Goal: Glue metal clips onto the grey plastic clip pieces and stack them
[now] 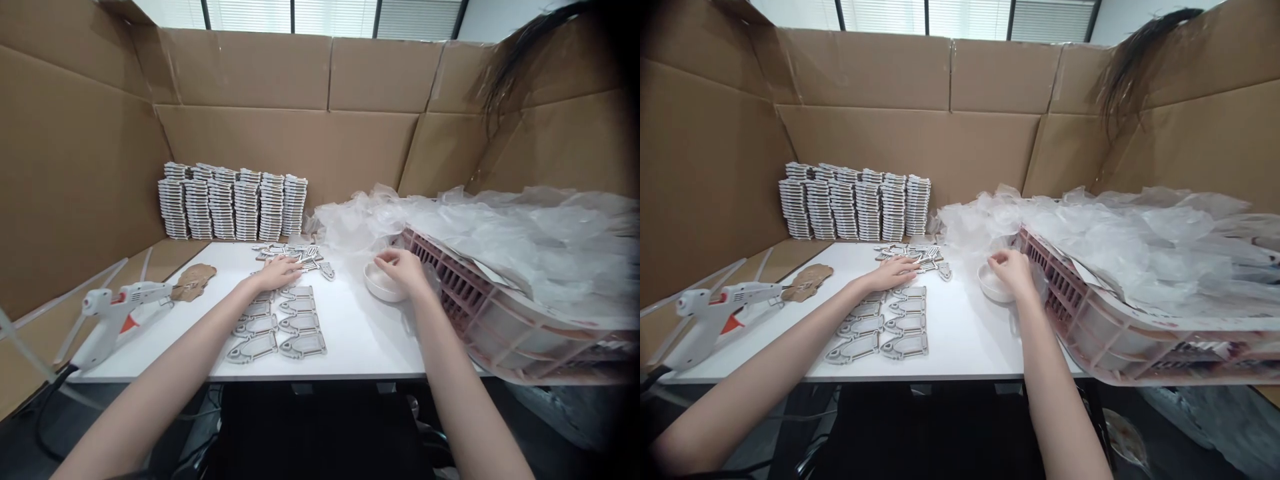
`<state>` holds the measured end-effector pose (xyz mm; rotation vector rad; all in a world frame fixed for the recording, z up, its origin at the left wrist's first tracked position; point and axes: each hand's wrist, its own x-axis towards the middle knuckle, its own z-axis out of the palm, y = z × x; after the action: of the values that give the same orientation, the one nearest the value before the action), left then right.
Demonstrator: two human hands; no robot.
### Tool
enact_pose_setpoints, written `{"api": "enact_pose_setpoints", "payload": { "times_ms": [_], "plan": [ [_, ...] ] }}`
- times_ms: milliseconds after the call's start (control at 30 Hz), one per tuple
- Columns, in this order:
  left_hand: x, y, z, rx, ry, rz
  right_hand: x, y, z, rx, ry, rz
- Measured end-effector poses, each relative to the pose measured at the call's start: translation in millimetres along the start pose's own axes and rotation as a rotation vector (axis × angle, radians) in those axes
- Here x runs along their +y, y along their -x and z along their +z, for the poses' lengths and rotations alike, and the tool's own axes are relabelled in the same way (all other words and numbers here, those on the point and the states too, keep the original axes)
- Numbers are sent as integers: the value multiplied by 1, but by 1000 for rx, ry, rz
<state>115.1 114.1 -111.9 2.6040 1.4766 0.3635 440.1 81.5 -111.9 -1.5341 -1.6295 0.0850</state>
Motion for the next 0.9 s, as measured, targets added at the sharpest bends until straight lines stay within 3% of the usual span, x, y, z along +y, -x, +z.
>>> {"api": "enact_pose_setpoints", "payload": {
  "times_ms": [100, 167, 333, 733, 900],
  "plan": [
    [-2, 0, -1, 58, 34, 34, 7, 4, -5, -210, 30, 75],
    [-2, 1, -2, 135, 75, 73, 5, 7, -4, -273, 37, 65],
    [4, 3, -7, 329, 134, 96, 5, 5, -2, -228, 74, 74],
    [20, 11, -14, 356, 139, 90, 8, 6, -3, -270, 116, 39],
    [20, 12, -13, 380, 181, 94, 8, 4, -4, -148, 103, 22]
  ]
}}
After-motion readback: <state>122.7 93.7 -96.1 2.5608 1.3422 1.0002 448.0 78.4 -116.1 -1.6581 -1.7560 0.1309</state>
